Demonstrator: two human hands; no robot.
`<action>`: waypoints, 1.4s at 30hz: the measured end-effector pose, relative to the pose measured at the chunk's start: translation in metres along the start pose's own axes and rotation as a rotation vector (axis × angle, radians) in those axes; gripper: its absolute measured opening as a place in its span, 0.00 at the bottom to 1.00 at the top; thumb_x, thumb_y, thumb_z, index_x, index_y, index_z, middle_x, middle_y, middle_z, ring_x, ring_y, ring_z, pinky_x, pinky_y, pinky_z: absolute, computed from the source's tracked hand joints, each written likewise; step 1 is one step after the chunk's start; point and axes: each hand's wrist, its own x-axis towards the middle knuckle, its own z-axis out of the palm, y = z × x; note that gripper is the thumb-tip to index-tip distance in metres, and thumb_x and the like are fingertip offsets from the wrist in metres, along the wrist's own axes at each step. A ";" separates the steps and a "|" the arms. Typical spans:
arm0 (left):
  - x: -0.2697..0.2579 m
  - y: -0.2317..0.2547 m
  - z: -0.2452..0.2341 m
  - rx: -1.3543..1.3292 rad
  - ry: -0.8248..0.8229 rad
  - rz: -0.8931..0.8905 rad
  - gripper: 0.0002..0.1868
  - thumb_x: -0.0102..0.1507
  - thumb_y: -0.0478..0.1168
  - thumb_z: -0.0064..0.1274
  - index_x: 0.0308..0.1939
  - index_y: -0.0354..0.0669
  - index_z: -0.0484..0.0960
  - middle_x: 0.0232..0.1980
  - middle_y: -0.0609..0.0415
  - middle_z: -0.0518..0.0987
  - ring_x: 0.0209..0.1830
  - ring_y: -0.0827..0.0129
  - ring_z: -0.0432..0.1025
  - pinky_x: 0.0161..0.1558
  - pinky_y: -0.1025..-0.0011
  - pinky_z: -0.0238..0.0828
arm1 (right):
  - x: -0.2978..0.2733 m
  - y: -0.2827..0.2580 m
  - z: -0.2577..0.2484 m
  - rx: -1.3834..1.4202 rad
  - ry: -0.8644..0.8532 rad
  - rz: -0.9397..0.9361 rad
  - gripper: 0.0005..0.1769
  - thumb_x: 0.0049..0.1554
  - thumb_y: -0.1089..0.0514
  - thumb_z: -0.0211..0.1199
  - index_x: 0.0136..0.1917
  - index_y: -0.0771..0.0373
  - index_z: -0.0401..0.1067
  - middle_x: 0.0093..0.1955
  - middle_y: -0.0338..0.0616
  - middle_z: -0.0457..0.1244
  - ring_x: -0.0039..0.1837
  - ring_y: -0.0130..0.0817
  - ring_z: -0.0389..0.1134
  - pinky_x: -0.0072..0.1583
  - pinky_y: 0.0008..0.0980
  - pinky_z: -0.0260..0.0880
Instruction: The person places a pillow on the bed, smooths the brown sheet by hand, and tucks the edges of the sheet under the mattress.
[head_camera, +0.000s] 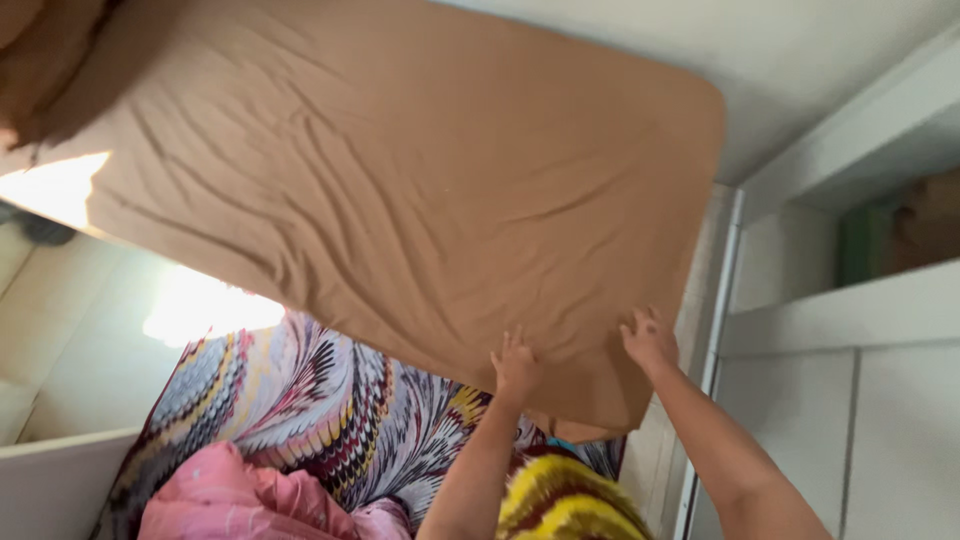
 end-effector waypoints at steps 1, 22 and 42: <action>-0.001 0.001 0.012 -0.044 -0.023 -0.013 0.28 0.65 0.45 0.51 0.70 0.53 0.69 0.85 0.55 0.48 0.85 0.55 0.42 0.75 0.33 0.40 | 0.008 0.008 0.008 -0.036 0.032 -0.043 0.30 0.61 0.41 0.60 0.72 0.55 0.65 0.81 0.49 0.50 0.78 0.50 0.55 0.72 0.46 0.61; -0.039 0.111 0.025 -0.125 0.314 -0.350 0.52 0.51 0.50 0.71 0.75 0.45 0.60 0.73 0.47 0.59 0.76 0.48 0.51 0.70 0.41 0.50 | 0.100 0.083 0.071 1.083 0.085 0.331 0.36 0.57 0.42 0.69 0.64 0.74 0.67 0.67 0.54 0.64 0.66 0.44 0.67 0.65 0.37 0.67; -0.054 0.051 0.087 0.109 0.388 -0.303 0.15 0.60 0.39 0.53 0.51 0.50 0.83 0.58 0.55 0.72 0.73 0.49 0.57 0.61 0.26 0.52 | 0.049 0.107 0.134 0.658 0.145 0.369 0.29 0.69 0.42 0.54 0.56 0.74 0.76 0.53 0.62 0.69 0.58 0.57 0.70 0.61 0.49 0.66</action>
